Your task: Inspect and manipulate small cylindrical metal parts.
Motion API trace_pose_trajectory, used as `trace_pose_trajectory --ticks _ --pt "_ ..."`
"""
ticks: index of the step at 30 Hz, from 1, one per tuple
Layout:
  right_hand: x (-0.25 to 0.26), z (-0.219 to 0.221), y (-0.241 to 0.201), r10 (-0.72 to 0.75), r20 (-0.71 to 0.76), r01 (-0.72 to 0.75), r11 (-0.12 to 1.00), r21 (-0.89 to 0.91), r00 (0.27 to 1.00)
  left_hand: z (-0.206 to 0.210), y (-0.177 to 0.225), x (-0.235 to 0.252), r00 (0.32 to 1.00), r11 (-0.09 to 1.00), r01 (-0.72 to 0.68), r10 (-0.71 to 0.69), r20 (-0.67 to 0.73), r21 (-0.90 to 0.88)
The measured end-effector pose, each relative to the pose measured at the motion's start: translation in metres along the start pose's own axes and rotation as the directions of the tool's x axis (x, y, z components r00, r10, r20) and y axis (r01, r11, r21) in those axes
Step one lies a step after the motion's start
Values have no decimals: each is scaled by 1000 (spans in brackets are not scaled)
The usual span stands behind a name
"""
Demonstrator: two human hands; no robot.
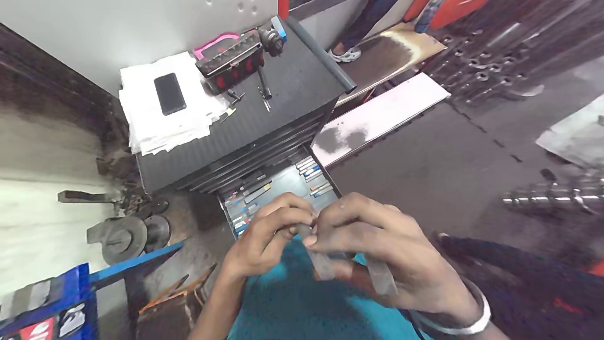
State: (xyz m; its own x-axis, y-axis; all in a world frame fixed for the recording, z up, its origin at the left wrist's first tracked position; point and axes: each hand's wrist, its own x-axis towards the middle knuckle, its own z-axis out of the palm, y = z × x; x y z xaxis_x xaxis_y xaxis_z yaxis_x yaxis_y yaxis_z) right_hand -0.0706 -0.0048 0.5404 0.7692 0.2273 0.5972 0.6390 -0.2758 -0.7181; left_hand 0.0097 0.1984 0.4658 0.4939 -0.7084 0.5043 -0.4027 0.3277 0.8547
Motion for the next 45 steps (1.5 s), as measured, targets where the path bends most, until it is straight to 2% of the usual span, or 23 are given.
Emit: trace_pose_trajectory --ticks 8,10,12,14,16,18,20,24,28,30,33,36,38,41,45 --pt "2 -15 -1 20 -91 -21 1000 -13 996 -2 -1 -1 1000 996 10 -12 -21 -92" --pt "1 -12 3 83 -92 -81 996 23 992 -5 1 0 999 999 36 -36 -35 -7" --pt "-2 -9 12 224 -68 -214 968 132 972 -14 8 1 994 970 102 -92 -57 223" --pt "-8 -5 25 400 20 -382 858 344 916 -27 17 3 987 826 159 -148 -65 540" --pt "-15 1 40 531 75 -481 687 544 844 -36 29 6 979 587 152 -198 -41 795" --pt "-22 11 53 622 92 -503 528 684 778 -39 45 11 967 369 109 -256 -11 923" --pt "-28 20 61 671 114 -479 390 786 733 -39 61 15 957 228 62 -288 6 972" --pt "-32 31 66 681 169 -433 236 870 712 -38 96 20 951 93 -8 -307 37 996" --pt "-31 43 69 657 256 -456 151 877 710 -35 118 30 939 56 -88 -329 102 995" --pt "-30 47 70 654 269 -459 135 878 707 -39 122 31 942 68 -91 -318 108 994" --pt "-31 48 67 689 235 -455 153 877 685 -51 117 23 947 155 -54 -307 100 986" --pt "-28 41 58 720 126 -450 279 848 682 -67 102 5 961 329 48 -272 46 943" --pt "-27 36 49 689 40 -413 386 825 724 -74 89 -8 970 494 153 -242 -34 856" --pt "-23 28 32 601 -20 -356 499 790 799 -69 67 -23 966 732 258 -200 -163 630" --pt "-13 27 9 476 -105 -289 679 675 873 -50 44 -31 946 894 228 -108 -307 386"
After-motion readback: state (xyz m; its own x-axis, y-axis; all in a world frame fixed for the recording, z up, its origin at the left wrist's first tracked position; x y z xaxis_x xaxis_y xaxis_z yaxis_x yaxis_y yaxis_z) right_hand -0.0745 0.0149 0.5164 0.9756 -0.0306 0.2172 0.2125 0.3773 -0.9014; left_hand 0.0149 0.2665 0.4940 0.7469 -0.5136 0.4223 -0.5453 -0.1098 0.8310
